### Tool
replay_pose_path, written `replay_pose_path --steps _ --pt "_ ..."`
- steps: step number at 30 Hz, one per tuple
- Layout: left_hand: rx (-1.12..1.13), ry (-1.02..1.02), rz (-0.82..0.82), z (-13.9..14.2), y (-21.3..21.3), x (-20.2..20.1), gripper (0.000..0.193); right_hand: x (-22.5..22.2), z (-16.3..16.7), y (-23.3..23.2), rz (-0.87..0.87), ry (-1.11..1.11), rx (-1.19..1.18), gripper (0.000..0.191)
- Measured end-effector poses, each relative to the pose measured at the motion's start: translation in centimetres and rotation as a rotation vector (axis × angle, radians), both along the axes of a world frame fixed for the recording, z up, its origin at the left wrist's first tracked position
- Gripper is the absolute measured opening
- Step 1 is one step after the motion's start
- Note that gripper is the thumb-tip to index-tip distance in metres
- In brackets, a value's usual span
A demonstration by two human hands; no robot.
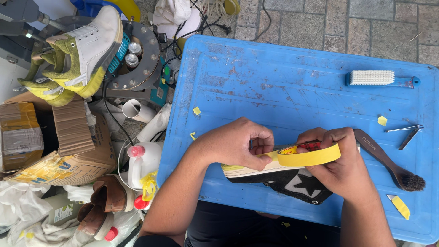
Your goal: The person applies yellow masking tape along the white midsole of a black canvas sneaker. They smooth the tape by hand, rotate the shoe to access different sections, and continue wrapping the tape around the sole's perimeter.
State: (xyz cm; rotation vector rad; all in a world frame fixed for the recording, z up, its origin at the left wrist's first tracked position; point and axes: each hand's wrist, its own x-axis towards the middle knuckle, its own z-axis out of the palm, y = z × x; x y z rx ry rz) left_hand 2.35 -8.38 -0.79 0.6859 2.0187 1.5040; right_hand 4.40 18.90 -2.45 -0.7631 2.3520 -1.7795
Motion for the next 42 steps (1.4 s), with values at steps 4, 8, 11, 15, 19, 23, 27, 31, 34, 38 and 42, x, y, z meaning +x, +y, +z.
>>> replay_pose_path --steps 4,8,11,15,19,23,27,31,34,38,42 --pt "0.049 -0.033 -0.007 0.3 -0.4 0.0 0.015 0.0 0.4 -0.5 -0.017 0.005 -0.013 0.049" --pt "0.043 -0.098 0.009 0.1 -0.4 0.0 0.015 -0.1 0.9 -0.9 -0.109 0.122 0.173 0.042" --pt "0.043 -0.136 -0.002 -0.3 -0.2 0.0 0.016 0.0 1.2 -0.8 -0.114 0.090 0.183 0.038" --pt "0.083 -0.166 -0.051 -0.7 -0.4 -0.3 0.017 -0.1 1.3 -0.6 -0.113 0.062 0.129 0.037" --pt "0.099 -0.194 -0.064 -0.9 -0.6 -0.6 0.018 -0.5 1.9 -0.3 -0.107 0.018 0.076 0.028" --pt "0.075 -0.175 -0.063 -1.0 -0.6 -0.6 0.019 -0.5 2.7 0.1 -0.150 0.070 0.311 0.014" --pt "0.103 -0.190 -0.081 -1.2 -0.8 -0.6 0.020 -0.4 2.8 0.2 -0.208 0.033 0.227 0.015" --pt "0.116 -0.202 -0.086 -1.4 -0.8 -0.8 0.020 -0.9 2.7 1.1 -0.195 0.065 0.267 0.010" --pt "0.145 -0.219 -0.098 -1.6 -0.7 -0.8 0.021 -1.3 2.2 1.8 -0.105 0.073 0.259 0.006" --pt "0.129 -0.198 -0.112 -1.9 -1.0 -1.0 0.020 -3.2 1.3 3.8 0.109 -0.044 0.199 0.013" --pt "0.156 -0.233 -0.123 -2.3 -1.1 -1.0 0.021 -5.3 0.2 6.5 0.320 -0.184 0.115 0.026"
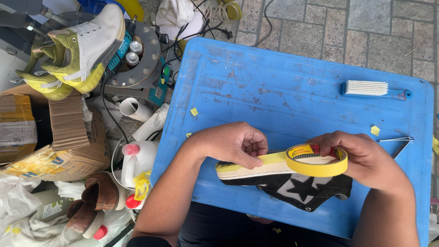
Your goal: The person applies yellow masking tape along the white midsole of a black canvas sneaker. They smooth the tape by hand, rotate the shoe to access different sections, and continue wrapping the tape around the sole's perimeter.
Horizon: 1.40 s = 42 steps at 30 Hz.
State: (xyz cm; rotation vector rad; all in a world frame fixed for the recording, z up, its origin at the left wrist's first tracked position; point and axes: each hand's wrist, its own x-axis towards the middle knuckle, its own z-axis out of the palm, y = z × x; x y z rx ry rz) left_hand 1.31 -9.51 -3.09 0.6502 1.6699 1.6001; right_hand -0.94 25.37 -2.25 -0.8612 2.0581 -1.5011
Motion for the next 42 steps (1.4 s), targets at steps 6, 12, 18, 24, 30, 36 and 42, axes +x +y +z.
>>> replay_pose_path --steps 6,12,18,24,30,36,42 --pt "0.024 -0.077 -0.022 -0.3 -0.3 0.0 0.022 -0.3 -1.4 0.4 0.006 -0.142 -0.104 0.080" --pt "-0.113 -0.002 -0.131 1.0 0.1 -1.3 0.023 1.1 -1.0 -1.0 -0.056 -0.131 -0.172 0.075" --pt "-0.364 0.075 -0.139 2.8 0.9 -2.3 0.023 1.6 -1.1 -1.5 -0.080 -0.039 -0.202 0.075" --pt "-0.236 0.113 -0.089 2.6 0.7 -1.7 0.023 1.6 -1.1 -1.3 -0.087 -0.039 -0.178 0.074" --pt "-0.276 0.167 -0.013 2.7 0.7 -0.8 0.022 1.9 -1.1 -1.5 -0.096 -0.042 -0.207 0.074" --pt "-0.330 0.179 0.031 3.2 1.2 -0.2 0.022 1.9 -0.9 -1.5 -0.104 -0.031 -0.184 0.074" --pt "-0.354 0.172 0.027 3.4 1.6 0.2 0.022 2.1 -0.9 -1.5 -0.108 -0.036 -0.186 0.075"
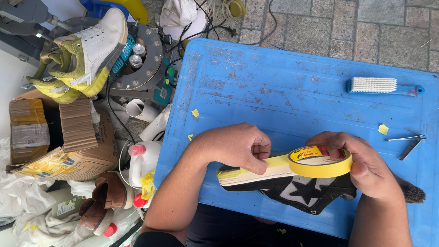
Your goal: The person applies yellow masking tape along the white midsole of a black canvas sneaker. They smooth the tape by hand, rotate the shoe to access different sections, and continue wrapping the tape around the sole's perimeter.
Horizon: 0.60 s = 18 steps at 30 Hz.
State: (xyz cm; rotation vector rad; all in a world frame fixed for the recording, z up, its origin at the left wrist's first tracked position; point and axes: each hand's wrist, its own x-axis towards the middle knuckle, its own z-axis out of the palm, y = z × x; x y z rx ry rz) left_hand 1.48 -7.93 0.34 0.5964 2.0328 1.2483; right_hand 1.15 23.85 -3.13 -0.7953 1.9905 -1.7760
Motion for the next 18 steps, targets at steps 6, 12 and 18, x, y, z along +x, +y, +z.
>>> replay_pose_path --steps 6,12,18 --pt "-0.001 -0.015 0.002 -0.15 0.07 -0.08 0.023 -0.10 -0.05 -0.09 -0.008 0.037 0.015 0.076" --pt "0.054 -0.003 -0.003 -0.56 -0.22 -0.39 0.023 -0.10 -0.09 -0.18 -0.018 0.075 0.019 0.077" --pt "0.056 -0.039 -0.001 -0.61 0.01 -0.54 0.023 -0.09 -0.01 -0.36 -0.018 0.078 0.020 0.078"
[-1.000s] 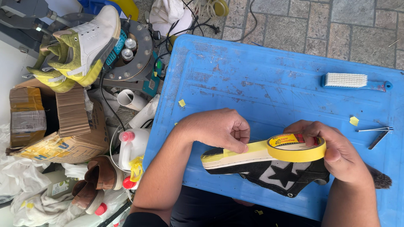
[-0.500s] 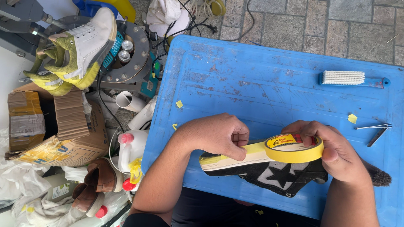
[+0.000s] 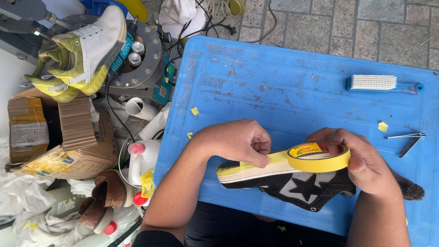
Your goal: The person applies yellow masking tape along the white midsole of a black canvas sneaker. They smooth the tape by hand, rotate the shoe to access different sections, and continue wrapping the tape around the sole's perimeter.
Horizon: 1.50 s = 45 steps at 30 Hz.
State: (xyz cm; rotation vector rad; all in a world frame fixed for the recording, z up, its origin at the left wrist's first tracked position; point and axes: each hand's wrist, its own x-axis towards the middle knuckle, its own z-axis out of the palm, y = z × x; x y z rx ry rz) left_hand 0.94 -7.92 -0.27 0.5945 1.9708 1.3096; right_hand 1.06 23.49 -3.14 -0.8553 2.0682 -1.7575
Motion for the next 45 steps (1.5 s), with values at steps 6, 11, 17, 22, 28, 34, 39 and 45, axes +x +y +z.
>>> replay_pose_path --steps 6,11,17,22,28,34,39,45 --pt "-0.076 0.017 0.002 0.4 0.3 0.3 0.022 -0.2 0.2 0.0 0.006 0.012 0.034 0.080" --pt "-0.049 0.099 0.011 0.2 -0.1 0.1 0.023 0.0 0.3 -0.1 -0.004 0.011 0.021 0.079" --pt "0.060 0.112 -0.004 -0.7 0.4 -0.2 0.020 -0.1 0.5 -0.2 0.004 0.013 0.044 0.080" --pt "0.098 0.050 -0.012 -0.8 0.4 -0.3 0.020 -0.1 0.6 -0.3 0.013 0.022 0.030 0.079" --pt "-0.009 0.079 -0.002 -0.1 0.8 0.1 0.020 0.0 0.8 -0.5 0.009 0.037 0.035 0.080" --pt "0.036 0.111 -0.011 0.0 0.7 0.0 0.020 0.0 0.9 -0.4 -0.015 0.019 0.084 0.084" --pt "0.091 0.067 -0.033 -0.4 0.5 -0.3 0.020 0.0 1.3 -0.7 0.015 0.059 0.026 0.074" --pt "0.086 0.074 -0.036 -0.3 0.5 -0.2 0.020 0.4 1.9 -1.4 -0.076 0.021 0.190 0.034"
